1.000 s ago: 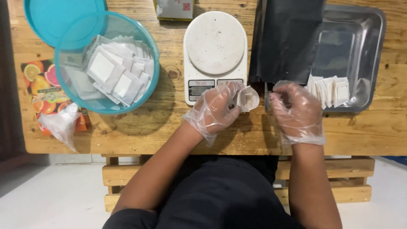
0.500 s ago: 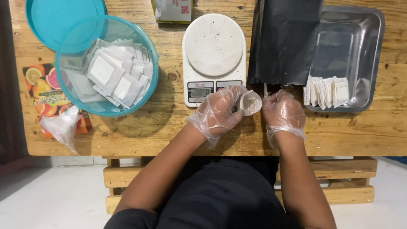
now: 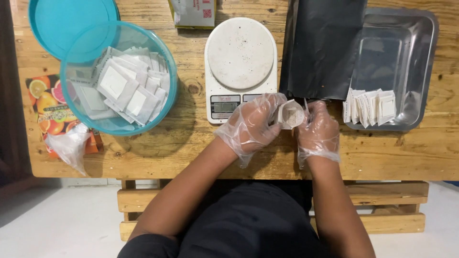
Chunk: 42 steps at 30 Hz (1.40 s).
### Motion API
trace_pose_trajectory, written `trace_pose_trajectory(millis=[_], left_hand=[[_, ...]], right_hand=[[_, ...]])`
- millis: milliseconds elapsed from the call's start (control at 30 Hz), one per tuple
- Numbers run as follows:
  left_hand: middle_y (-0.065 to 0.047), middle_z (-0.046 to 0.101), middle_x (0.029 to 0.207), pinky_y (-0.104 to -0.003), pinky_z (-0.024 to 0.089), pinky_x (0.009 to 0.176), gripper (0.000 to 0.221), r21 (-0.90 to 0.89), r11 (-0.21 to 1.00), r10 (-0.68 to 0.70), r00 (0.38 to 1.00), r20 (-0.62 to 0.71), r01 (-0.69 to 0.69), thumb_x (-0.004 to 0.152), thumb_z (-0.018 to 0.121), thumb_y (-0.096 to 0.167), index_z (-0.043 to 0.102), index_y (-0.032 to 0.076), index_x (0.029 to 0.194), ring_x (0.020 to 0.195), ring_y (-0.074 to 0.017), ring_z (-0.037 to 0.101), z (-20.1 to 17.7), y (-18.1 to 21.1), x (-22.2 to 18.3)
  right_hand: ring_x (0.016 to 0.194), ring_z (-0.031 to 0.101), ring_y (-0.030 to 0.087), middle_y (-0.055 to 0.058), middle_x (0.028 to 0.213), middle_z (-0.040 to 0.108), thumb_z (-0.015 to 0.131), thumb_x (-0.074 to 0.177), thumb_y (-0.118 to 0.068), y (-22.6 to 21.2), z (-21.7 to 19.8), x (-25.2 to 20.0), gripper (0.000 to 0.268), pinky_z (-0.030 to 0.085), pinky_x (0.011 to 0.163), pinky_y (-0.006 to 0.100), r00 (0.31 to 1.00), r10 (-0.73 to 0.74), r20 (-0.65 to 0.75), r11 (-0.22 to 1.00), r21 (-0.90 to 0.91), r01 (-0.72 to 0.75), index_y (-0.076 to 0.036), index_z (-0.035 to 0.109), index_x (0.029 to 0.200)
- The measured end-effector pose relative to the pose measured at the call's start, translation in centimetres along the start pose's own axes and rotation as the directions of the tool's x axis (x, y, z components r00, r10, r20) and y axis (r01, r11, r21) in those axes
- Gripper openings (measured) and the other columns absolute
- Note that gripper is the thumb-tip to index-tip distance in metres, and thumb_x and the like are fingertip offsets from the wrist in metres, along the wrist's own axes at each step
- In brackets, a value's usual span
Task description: Filling small coffee filter bags with grounds using a spoon and weighing them on a digital scale for portion control.
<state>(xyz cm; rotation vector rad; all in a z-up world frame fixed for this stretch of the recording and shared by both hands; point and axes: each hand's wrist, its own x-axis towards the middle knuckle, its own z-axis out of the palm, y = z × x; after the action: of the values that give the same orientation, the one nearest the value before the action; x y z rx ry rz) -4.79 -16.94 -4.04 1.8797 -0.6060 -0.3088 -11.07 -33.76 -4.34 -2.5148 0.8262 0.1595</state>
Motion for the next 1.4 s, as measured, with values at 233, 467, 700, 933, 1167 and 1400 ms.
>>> trace_pose_trajectory(millis=[233, 467, 700, 933, 1167, 1400], left_hand=[[-0.021, 0.072, 0.101, -0.057, 0.062, 0.08, 0.042, 0.12, 0.992, -0.034, 0.999, -0.027, 0.036, 0.082, 0.071, 0.017, 0.063, 0.01, 0.122, 0.097, -0.045, 0.072, 1.3, -1.0, 1.5], [-0.025, 0.072, 0.105, -0.06, 0.06, 0.084, 0.044, 0.106, 0.994, -0.031, 0.999, -0.012, 0.032, 0.079, 0.071, 0.013, 0.063, 0.007, 0.122, 0.102, -0.0481, 0.07, 0.8, -0.4, 2.4], [-0.022, 0.073, 0.103, -0.055, 0.062, 0.084, 0.043, 0.035, 0.999, -0.026, 1.0, 0.006, 0.026, 0.081, 0.068, 0.009, 0.063, 0.006, 0.124, 0.099, -0.0439, 0.073, 0.1, -0.8, 2.6], [-0.024, 0.073, 0.101, -0.054, 0.063, 0.084, 0.045, 0.027, 0.999, -0.034, 0.997, 0.062, 0.033, 0.083, 0.066, 0.008, 0.061, 0.002, 0.127, 0.094, -0.0408, 0.074, -0.1, -0.4, 2.9], [-0.025, 0.072, 0.107, -0.057, 0.062, 0.086, 0.045, 0.053, 0.999, -0.006, 0.999, 0.05, 0.003, 0.082, 0.069, 0.007, 0.062, 0.001, 0.125, 0.104, -0.0462, 0.071, 0.3, -0.6, 2.5], [-0.024, 0.072, 0.106, -0.055, 0.061, 0.089, 0.043, 0.042, 0.999, 0.027, 0.999, 0.039, -0.028, 0.083, 0.068, 0.006, 0.062, 0.0, 0.125, 0.103, -0.0428, 0.073, 0.6, -0.1, 1.9]], right_hand=[[0.065, 0.069, 0.041, 0.023, 0.072, 0.065, 0.058, 0.109, -0.008, 3.6, 2.3, 0.8, 0.008, 0.057, 0.058, 0.05, 0.978, -0.123, -0.169, 0.98, 0.132, 0.146, -0.001, 0.057, 0.104], [0.068, 0.07, 0.047, 0.024, 0.068, 0.066, 0.062, 0.105, -0.012, 4.0, 3.6, 1.9, 0.009, 0.054, 0.057, 0.056, 0.96, -0.095, -0.262, 0.989, 0.087, 0.122, -0.007, 0.057, 0.1], [0.082, 0.07, 0.048, 0.023, 0.075, 0.068, 0.059, 0.106, -0.018, 4.0, 4.4, 2.4, 0.011, 0.054, 0.07, 0.059, 0.962, -0.096, -0.258, 0.97, 0.192, 0.148, -0.008, 0.06, 0.1], [0.067, 0.065, 0.037, 0.016, 0.066, 0.063, 0.063, 0.102, -0.007, 3.9, 5.1, 2.3, 0.01, 0.053, 0.064, 0.047, 0.948, -0.17, -0.269, 0.9, 0.35, 0.261, -0.006, 0.061, 0.092], [0.053, 0.056, 0.019, 0.012, 0.056, 0.055, 0.063, 0.1, -0.005, 5.1, 6.9, 3.7, 0.015, 0.046, 0.054, 0.034, 0.962, -0.052, -0.268, 0.798, 0.568, 0.201, -0.009, 0.065, 0.085], [0.035, 0.053, 0.021, 0.012, 0.044, 0.05, 0.063, 0.097, 0.0, 3.3, 4.1, 1.7, 0.014, 0.04, 0.033, 0.033, 0.975, -0.032, -0.22, 0.727, 0.664, 0.174, -0.001, 0.068, 0.084]])
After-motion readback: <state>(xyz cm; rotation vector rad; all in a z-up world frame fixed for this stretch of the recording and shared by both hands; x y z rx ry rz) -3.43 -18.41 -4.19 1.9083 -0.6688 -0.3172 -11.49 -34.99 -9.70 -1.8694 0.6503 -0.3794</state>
